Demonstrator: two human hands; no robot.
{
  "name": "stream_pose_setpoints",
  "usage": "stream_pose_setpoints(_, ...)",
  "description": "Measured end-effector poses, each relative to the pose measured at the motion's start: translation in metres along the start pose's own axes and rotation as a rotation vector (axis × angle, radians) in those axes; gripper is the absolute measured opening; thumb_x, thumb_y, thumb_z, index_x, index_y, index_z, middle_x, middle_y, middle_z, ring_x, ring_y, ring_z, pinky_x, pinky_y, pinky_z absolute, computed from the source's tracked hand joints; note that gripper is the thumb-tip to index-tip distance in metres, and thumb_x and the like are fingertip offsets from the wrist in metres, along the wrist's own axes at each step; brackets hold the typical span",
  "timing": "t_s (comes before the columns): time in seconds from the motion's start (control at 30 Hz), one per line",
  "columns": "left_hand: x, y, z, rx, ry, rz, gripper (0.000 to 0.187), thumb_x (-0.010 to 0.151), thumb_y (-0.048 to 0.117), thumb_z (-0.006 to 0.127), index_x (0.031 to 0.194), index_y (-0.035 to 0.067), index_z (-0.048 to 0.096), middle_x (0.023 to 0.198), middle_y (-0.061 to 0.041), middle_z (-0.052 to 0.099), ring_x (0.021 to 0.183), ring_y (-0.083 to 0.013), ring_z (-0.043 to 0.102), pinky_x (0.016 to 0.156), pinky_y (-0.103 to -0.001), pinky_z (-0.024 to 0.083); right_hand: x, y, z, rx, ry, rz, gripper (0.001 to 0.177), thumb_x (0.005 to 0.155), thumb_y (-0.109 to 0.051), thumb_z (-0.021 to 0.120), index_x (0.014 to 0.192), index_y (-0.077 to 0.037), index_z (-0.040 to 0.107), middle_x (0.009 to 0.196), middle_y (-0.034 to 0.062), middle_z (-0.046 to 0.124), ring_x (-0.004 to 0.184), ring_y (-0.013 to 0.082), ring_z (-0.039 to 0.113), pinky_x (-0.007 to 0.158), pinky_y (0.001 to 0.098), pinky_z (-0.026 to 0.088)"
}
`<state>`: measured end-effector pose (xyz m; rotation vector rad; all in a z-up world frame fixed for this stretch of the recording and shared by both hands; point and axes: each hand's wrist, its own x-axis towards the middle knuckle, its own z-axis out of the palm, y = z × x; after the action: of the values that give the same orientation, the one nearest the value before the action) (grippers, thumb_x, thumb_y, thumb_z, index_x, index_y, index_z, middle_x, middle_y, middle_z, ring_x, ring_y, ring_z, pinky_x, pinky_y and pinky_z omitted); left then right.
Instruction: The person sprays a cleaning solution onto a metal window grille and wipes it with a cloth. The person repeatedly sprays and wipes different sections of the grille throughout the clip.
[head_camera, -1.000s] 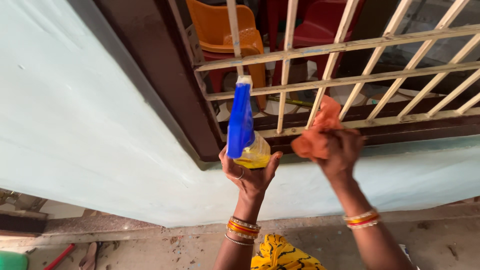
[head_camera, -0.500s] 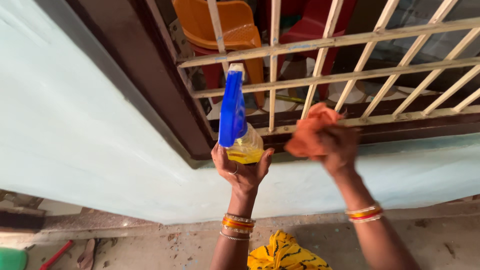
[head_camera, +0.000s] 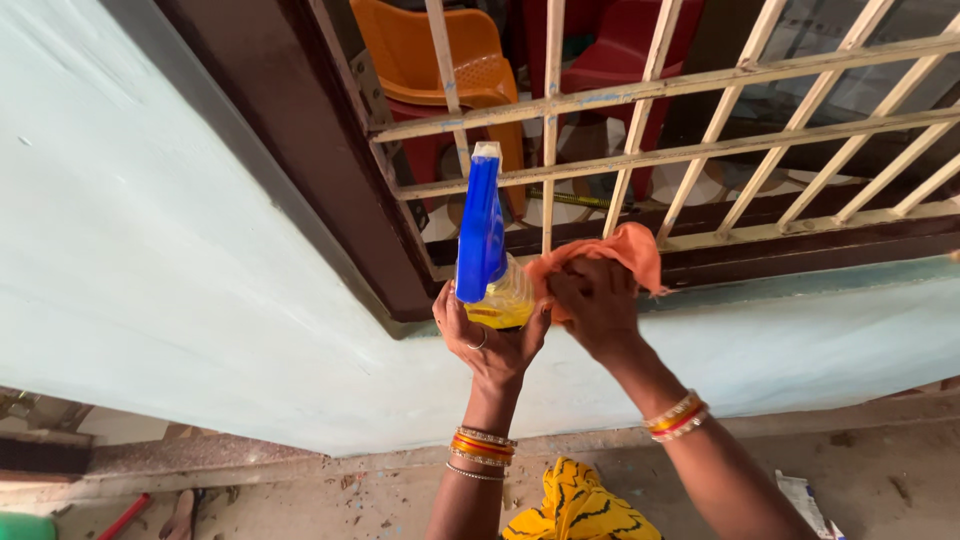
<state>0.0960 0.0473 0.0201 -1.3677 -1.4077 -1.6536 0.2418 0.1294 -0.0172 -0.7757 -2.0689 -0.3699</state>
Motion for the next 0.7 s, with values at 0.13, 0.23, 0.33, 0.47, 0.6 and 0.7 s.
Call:
stream_pose_setpoints(0.13,-0.001,-0.002,0.001,0.01,-0.017,-0.042,0.102,0.08,0.055,0.084,0.15,0.005,0.028,0.131,-0.025,0.053,0.113,-0.0431,0.056,0.096,-0.056,0.05,0.003,0.051,-0.035,0.08,0.017,0.015,0.032,0.084,-0.016,0.086,0.109,-0.015,0.066,0.114,0.0056,0.06,0.105,0.0275,0.061,0.086,0.0422,0.046)
stream_pose_setpoints(0.23,-0.003,-0.002,0.0,0.004,-0.02,-0.053,0.104,0.08,0.058,0.085,0.149,0.003,0.03,0.131,-0.025,0.053,0.113,-0.0432,0.057,0.096,-0.056,0.05,-0.012,0.078,-0.066,-0.031,0.218,-0.01,0.05,0.08,-0.027,0.09,0.114,-0.005,0.061,0.117,0.0094,0.056,0.11,0.0311,0.056,0.093,0.0501,0.043)
stream_pose_setpoints(0.33,-0.002,-0.002,-0.003,0.008,-0.039,-0.02,0.106,0.078,0.058,0.084,0.149,0.001,0.03,0.132,-0.026,0.052,0.115,-0.045,0.056,0.098,-0.057,0.049,-0.019,0.068,-0.063,-0.145,0.222,0.159,0.074,0.061,-0.039,0.081,0.122,-0.002,0.06,0.121,0.0179,0.051,0.118,0.0403,0.046,0.099,0.0586,0.037)
stream_pose_setpoints(0.47,-0.002,-0.001,-0.006,0.036,-0.065,-0.018,0.103,0.08,0.052,0.085,0.15,-0.001,0.03,0.134,-0.027,0.052,0.116,-0.0471,0.056,0.098,-0.058,0.049,-0.017,0.012,-0.02,-0.192,0.059,0.292,0.066,0.077,-0.013,0.076,0.14,-0.007,0.058,0.135,0.016,0.05,0.134,0.0405,0.042,0.109,0.0595,0.031)
stream_pose_setpoints(0.6,0.001,-0.002,-0.002,0.043,-0.052,-0.006,0.102,0.082,0.046,0.088,0.15,-0.001,0.029,0.136,-0.026,0.051,0.115,-0.0454,0.057,0.097,-0.057,0.049,-0.009,-0.016,-0.004,-0.132,0.051,0.185,0.057,0.068,-0.024,0.082,0.121,-0.013,0.065,0.128,0.0107,0.053,0.123,0.0378,0.045,0.103,0.06,0.033)
stream_pose_setpoints(0.7,0.003,0.004,-0.002,0.021,-0.055,-0.026,0.101,0.083,0.041,0.089,0.151,0.0,0.027,0.136,-0.026,0.051,0.115,-0.0447,0.057,0.097,-0.056,0.048,-0.004,0.01,-0.025,-0.055,0.09,0.131,0.057,0.069,-0.033,0.086,0.118,-0.013,0.066,0.127,0.0089,0.053,0.123,0.0358,0.048,0.1,0.0554,0.034)
